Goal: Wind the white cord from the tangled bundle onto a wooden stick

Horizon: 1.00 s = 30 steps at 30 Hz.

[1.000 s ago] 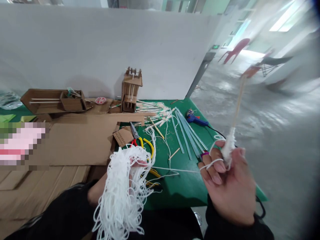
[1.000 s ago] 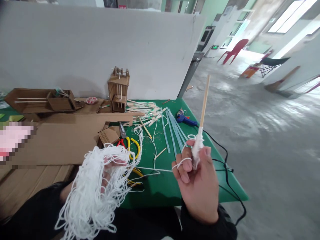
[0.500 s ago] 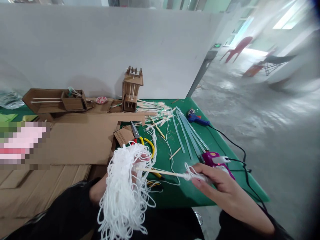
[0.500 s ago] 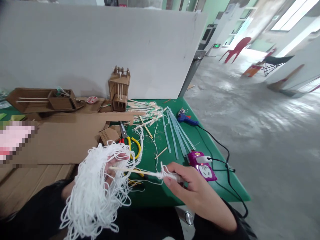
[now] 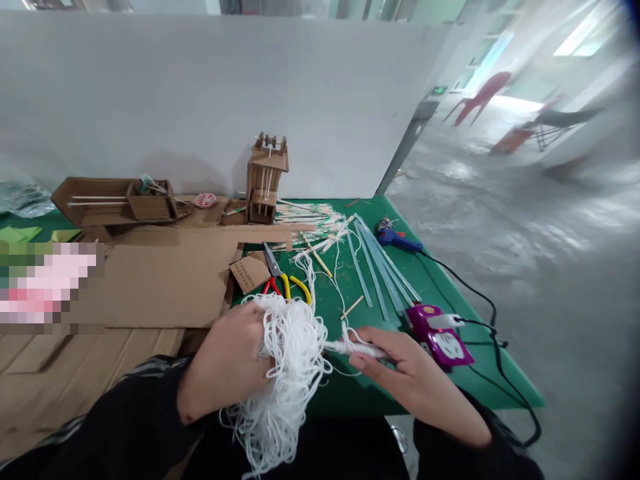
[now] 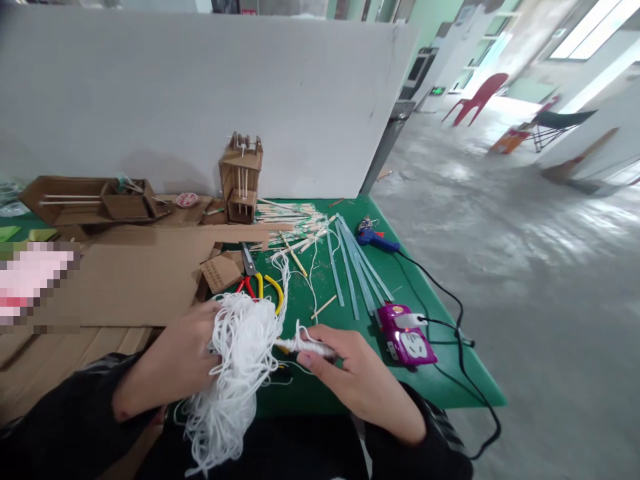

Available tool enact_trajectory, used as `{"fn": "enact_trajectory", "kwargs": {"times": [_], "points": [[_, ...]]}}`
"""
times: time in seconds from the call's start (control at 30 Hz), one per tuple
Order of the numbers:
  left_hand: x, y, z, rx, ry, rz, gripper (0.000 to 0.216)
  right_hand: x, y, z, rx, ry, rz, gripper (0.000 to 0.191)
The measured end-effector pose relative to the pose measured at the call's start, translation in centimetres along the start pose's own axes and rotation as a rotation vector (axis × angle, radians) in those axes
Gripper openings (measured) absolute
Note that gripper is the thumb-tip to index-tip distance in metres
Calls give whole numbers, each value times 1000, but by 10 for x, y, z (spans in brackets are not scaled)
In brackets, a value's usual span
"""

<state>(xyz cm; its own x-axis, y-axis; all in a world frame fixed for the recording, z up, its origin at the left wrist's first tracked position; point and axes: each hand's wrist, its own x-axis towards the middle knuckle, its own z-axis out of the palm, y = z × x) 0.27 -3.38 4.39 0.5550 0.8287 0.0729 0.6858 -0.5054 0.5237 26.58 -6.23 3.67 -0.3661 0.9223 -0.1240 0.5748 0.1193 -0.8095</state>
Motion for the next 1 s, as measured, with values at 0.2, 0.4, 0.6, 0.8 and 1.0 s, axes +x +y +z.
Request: {"fn": "enact_trajectory", "kwargs": {"times": [0.2, 0.4, 0.6, 0.8, 1.0], "points": [[6, 14, -15, 242, -145, 128, 9, 13, 5, 20, 261, -60, -96, 24], [10, 15, -22, -94, -156, 257, 27, 30, 1, 48, 412, -84, -175, 23], [10, 6, -36, -226, -287, 331, 56, 44, -3, 56, 355, 27, -290, 27], [18, 3, -33, -150, -299, 342, 40, 53, 3, 59, 370, -11, -293, 21], [18, 6, -17, 109, -225, 262, 27, 52, 2, 59, 472, -9, -241, 25]]}}
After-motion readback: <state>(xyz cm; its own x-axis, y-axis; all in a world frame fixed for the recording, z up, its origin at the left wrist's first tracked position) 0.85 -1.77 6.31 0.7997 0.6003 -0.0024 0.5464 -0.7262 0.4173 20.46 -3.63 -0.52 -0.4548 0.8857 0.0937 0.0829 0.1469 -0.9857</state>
